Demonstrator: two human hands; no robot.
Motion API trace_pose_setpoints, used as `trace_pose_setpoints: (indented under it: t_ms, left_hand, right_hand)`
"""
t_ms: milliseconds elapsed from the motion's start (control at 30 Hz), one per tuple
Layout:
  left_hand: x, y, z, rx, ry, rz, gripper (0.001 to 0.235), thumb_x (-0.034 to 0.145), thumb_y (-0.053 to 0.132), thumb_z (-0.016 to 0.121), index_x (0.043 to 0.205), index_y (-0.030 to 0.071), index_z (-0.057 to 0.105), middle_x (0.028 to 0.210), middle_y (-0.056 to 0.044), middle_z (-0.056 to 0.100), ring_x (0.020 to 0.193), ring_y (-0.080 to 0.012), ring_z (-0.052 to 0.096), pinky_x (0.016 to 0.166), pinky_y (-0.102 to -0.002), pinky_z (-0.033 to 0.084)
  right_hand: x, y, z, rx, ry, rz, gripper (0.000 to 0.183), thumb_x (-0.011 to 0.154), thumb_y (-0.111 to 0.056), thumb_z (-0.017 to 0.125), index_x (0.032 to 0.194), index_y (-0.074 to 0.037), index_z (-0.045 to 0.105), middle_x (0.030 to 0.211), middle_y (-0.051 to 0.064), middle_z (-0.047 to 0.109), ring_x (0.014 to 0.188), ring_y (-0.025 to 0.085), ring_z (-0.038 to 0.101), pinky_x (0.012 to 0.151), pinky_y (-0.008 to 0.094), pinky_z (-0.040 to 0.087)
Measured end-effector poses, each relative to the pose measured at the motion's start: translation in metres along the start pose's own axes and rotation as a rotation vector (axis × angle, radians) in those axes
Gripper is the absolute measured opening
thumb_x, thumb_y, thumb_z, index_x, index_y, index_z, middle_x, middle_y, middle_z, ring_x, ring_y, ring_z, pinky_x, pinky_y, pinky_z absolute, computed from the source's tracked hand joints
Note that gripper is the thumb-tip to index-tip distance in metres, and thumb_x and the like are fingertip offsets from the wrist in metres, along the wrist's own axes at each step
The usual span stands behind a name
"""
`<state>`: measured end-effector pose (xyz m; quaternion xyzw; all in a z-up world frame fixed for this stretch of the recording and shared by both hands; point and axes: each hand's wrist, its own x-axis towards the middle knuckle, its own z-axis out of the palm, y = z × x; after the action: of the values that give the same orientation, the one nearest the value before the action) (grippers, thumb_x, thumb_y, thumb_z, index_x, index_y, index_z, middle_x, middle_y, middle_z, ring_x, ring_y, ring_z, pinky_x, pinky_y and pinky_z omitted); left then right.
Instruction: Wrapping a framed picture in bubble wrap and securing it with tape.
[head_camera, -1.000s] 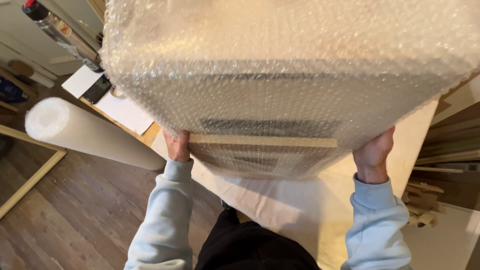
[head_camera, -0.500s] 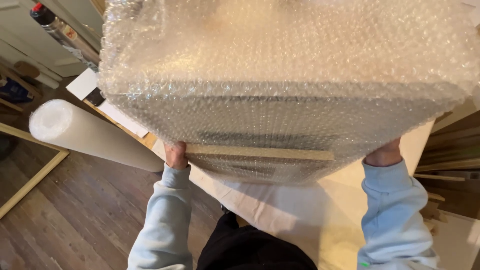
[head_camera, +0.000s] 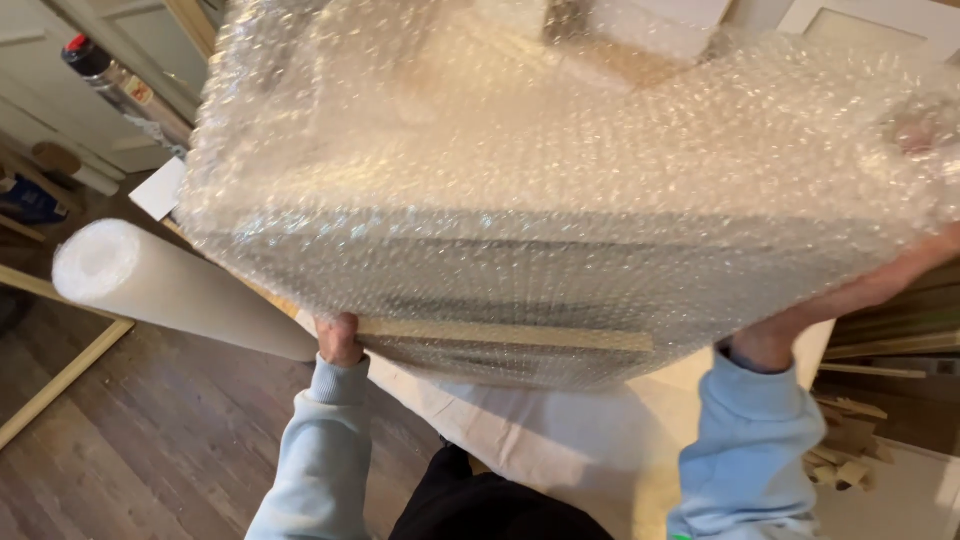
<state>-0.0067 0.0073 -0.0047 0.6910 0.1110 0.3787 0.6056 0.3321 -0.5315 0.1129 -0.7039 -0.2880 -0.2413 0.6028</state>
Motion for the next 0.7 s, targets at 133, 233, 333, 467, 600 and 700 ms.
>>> trace_pose_setpoints:
  t_ms: [133,233,333,467,600,700]
  left_hand:
    - [-0.012,-0.045,-0.03,0.115,-0.03,-0.029,0.046,0.088,0.018,0.049,0.126,-0.005,0.061,0.124,-0.015,0.065,0.112,-0.0294,0.061,0.102,-0.041,0.049]
    - [-0.01,-0.015,-0.015,0.089,-0.009,-0.083,0.043,0.089,0.017,0.049,0.124,-0.004,0.061,0.12,-0.013,0.065,0.107,-0.0279,0.061,0.099,-0.04,0.051]
    - [-0.001,-0.024,-0.014,0.017,0.01,-0.069,0.043,0.088,0.016,0.049,0.125,-0.002,0.06,0.12,-0.011,0.064,0.107,-0.0251,0.06,0.098,-0.039,0.05]
    - [0.004,0.013,0.002,0.067,-0.071,-0.002,0.046,0.084,0.017,0.054,0.126,0.0,0.061,0.121,-0.008,0.066,0.108,-0.0231,0.061,0.099,-0.038,0.05]
    - [0.002,-0.001,-0.014,-0.035,-0.084,-0.111,0.051,0.083,0.014,0.061,0.13,-0.004,0.06,0.118,-0.01,0.063,0.107,-0.0252,0.059,0.097,-0.038,0.049]
    - [0.019,0.036,-0.001,-0.067,-0.089,-0.136,0.056,0.083,0.013,0.068,0.136,-0.004,0.058,0.121,-0.011,0.062,0.109,-0.0257,0.059,0.1,-0.039,0.049]
  right_hand:
    - [-0.004,0.022,-0.015,0.011,0.021,0.027,0.072,0.113,-0.045,0.064,0.16,-0.024,0.014,0.162,0.003,0.028,0.15,0.025,0.04,0.121,0.043,0.037]
    - [-0.01,0.037,-0.014,0.039,0.024,0.045,0.068,0.114,-0.044,0.064,0.158,-0.022,0.016,0.159,0.004,0.03,0.147,0.025,0.041,0.119,0.043,0.038]
    - [-0.002,0.06,-0.003,0.074,0.017,0.042,0.065,0.114,-0.043,0.064,0.156,-0.021,0.018,0.155,0.005,0.032,0.143,0.025,0.043,0.117,0.042,0.04]
    - [-0.013,0.087,0.007,0.112,0.004,0.06,0.061,0.116,-0.041,0.064,0.154,-0.019,0.021,0.151,0.005,0.035,0.139,0.026,0.045,0.114,0.041,0.042]
    - [-0.066,0.122,0.011,0.156,0.0,0.054,0.057,0.117,-0.039,0.064,0.151,-0.017,0.024,0.147,0.006,0.038,0.134,0.026,0.047,0.111,0.041,0.043]
    - [-0.07,0.126,0.013,0.192,-0.001,0.048,0.054,0.118,-0.038,0.063,0.149,-0.015,0.027,0.143,0.007,0.04,0.131,0.026,0.048,0.109,0.04,0.045]
